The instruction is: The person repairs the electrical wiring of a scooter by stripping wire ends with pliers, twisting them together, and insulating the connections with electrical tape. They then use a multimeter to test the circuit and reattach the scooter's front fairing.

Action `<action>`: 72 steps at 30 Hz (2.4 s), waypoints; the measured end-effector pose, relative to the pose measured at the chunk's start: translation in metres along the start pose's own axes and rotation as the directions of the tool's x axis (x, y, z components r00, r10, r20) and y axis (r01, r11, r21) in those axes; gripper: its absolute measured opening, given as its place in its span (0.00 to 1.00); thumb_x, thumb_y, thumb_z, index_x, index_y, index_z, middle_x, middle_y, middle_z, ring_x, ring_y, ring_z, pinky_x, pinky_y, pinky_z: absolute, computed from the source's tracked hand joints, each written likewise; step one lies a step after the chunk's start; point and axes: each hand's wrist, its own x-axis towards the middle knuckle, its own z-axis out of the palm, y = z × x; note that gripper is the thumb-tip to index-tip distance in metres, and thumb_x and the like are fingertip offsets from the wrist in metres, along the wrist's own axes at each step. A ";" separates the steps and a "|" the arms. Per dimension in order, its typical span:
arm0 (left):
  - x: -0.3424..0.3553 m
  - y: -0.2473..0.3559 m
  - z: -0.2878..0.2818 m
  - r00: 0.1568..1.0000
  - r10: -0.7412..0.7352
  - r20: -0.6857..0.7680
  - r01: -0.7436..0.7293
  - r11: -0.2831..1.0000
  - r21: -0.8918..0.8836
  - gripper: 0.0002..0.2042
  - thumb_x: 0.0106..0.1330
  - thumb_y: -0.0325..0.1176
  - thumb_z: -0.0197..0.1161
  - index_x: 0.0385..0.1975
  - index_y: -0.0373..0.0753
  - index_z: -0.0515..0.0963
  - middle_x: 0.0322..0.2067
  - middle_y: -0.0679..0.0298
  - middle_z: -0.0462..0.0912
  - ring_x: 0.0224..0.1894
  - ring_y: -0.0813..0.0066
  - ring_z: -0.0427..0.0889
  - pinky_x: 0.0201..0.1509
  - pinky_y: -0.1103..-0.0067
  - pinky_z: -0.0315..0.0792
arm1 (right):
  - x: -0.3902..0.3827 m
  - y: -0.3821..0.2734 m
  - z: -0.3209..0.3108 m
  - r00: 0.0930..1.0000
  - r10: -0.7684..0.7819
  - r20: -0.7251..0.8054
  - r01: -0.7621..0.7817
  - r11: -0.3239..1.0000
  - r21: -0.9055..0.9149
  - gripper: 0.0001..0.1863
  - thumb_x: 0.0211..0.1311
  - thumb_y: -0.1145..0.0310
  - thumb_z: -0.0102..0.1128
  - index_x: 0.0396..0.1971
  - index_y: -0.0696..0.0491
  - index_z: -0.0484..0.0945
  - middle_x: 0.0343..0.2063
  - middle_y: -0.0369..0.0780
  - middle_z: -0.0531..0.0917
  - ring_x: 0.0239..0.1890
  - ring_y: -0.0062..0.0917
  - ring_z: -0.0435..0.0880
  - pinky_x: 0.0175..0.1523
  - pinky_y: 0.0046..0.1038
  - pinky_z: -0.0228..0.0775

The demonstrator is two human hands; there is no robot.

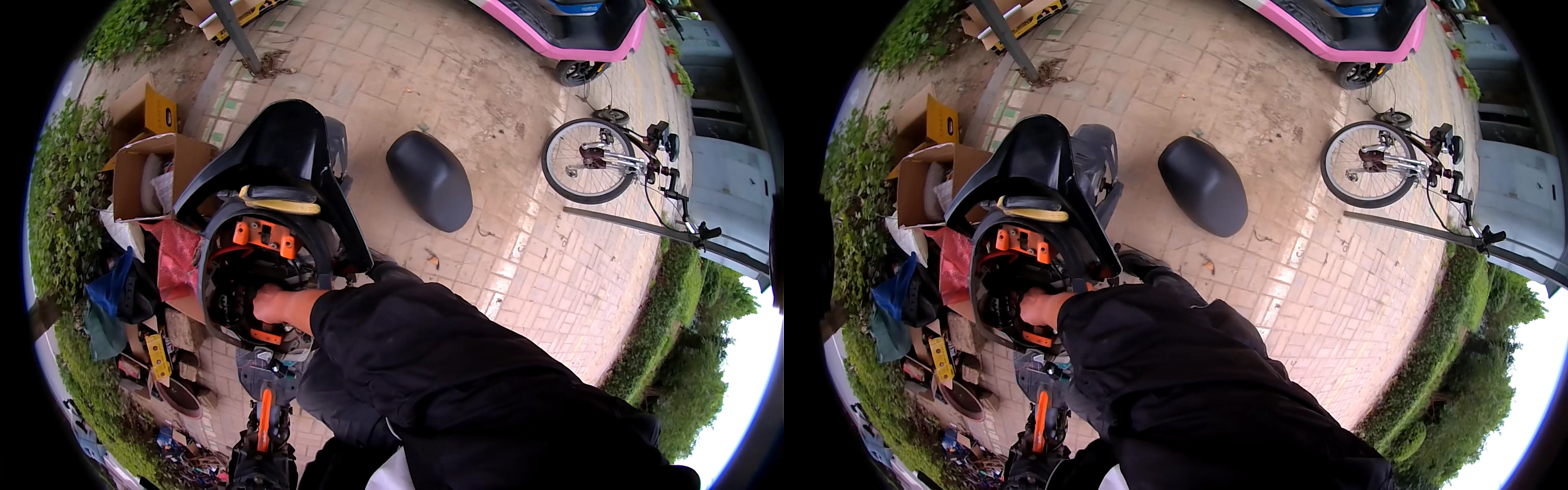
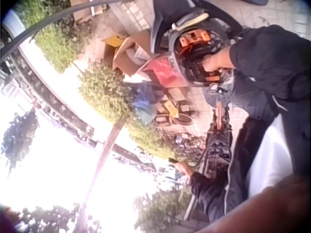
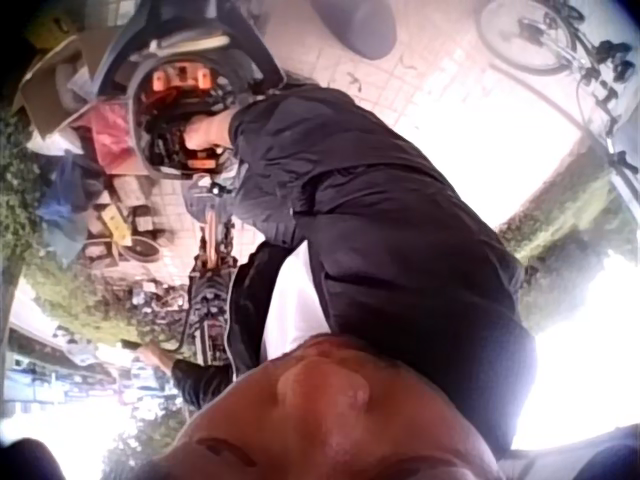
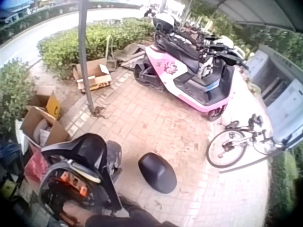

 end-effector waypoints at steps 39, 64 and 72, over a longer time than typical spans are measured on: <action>0.006 -0.024 0.028 0.954 0.006 -0.301 0.010 0.999 0.052 0.15 0.50 0.40 0.69 0.29 0.32 0.82 0.30 0.54 0.84 0.31 0.61 0.85 0.33 0.68 0.79 | -0.001 -0.007 -0.010 1.000 0.023 -0.010 -0.022 0.999 0.023 0.12 0.51 0.68 0.55 0.34 0.50 0.85 0.37 0.39 0.85 0.43 0.33 0.83 0.43 0.35 0.75; -0.012 -0.012 0.015 0.958 -0.068 -0.277 0.036 0.992 -0.119 0.20 0.49 0.44 0.70 0.34 0.33 0.79 0.34 0.54 0.83 0.35 0.58 0.84 0.36 0.64 0.79 | -0.004 -0.005 -0.008 1.000 0.015 -0.027 -0.015 1.000 0.009 0.12 0.53 0.68 0.54 0.34 0.50 0.85 0.38 0.40 0.85 0.43 0.33 0.83 0.44 0.36 0.75; 0.006 -0.028 0.027 0.962 0.062 -0.265 -0.058 0.998 0.025 0.23 0.50 0.44 0.71 0.37 0.31 0.76 0.32 0.54 0.82 0.29 0.59 0.83 0.28 0.65 0.78 | -0.003 -0.007 -0.011 0.999 0.008 -0.033 -0.008 1.000 0.001 0.12 0.51 0.69 0.55 0.34 0.50 0.85 0.37 0.39 0.85 0.43 0.33 0.83 0.43 0.36 0.75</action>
